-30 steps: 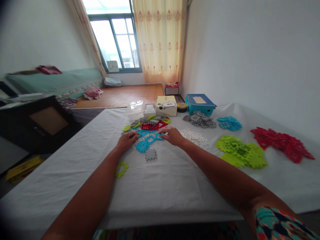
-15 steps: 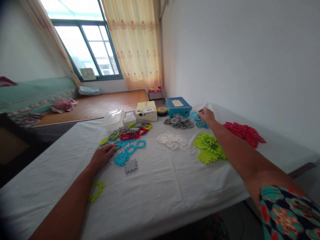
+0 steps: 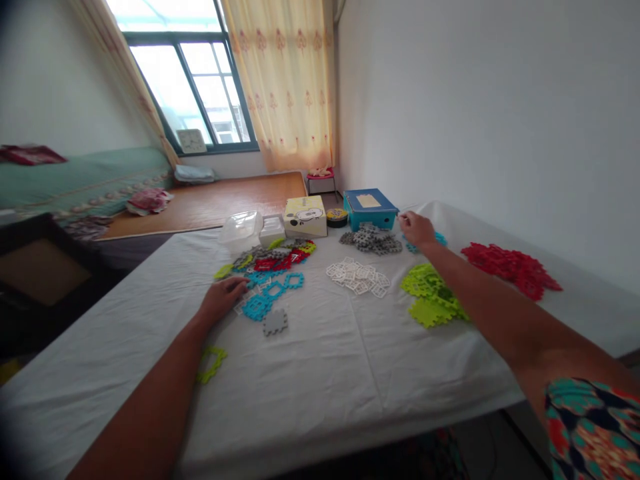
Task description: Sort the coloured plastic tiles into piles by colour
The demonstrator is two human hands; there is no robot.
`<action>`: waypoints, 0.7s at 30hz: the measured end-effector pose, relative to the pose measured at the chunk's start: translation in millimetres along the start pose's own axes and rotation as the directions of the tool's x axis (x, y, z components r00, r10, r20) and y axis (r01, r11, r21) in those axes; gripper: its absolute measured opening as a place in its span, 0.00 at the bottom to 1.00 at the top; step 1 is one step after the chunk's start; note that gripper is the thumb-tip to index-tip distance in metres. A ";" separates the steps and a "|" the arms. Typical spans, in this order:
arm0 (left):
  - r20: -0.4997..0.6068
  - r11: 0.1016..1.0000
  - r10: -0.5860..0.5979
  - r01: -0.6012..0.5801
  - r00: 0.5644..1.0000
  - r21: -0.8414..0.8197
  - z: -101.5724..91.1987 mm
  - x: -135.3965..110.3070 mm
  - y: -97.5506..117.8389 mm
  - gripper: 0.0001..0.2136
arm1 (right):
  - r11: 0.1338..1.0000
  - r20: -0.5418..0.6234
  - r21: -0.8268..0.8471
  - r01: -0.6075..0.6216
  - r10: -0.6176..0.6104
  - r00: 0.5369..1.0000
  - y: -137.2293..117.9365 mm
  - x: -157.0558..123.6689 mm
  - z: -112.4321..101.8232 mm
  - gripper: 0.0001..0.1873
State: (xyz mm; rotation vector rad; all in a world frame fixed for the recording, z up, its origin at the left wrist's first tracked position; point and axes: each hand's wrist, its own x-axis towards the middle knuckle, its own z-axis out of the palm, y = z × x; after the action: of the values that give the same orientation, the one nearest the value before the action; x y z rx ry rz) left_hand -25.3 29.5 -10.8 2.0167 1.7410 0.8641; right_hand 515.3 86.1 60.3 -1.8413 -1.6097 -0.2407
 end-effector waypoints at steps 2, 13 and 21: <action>-0.002 1.000 0.006 -0.006 1.000 -0.016 0.3 -1.5 2.8 0.18 | 0.966 0.163 0.138 0.219 -0.240 0.957 -46.5 -18.1 16.1 0.12; -0.016 0.998 0.016 -0.017 1.000 -0.055 1.9 -5.9 3.4 0.17 | 0.696 0.488 0.234 0.679 -0.688 0.537 -213.7 -125.4 80.9 0.17; 0.001 0.999 0.032 -0.032 0.999 -0.023 -1.1 -5.2 1.8 0.19 | 0.827 0.557 0.551 0.107 -0.460 0.691 -159.5 -89.3 44.3 0.21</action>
State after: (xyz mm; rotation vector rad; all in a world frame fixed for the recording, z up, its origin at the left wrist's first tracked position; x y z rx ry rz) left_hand -25.0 23.9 -10.0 2.0355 1.6945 0.8878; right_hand 334.2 42.0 35.4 -1.3093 -2.2033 0.7405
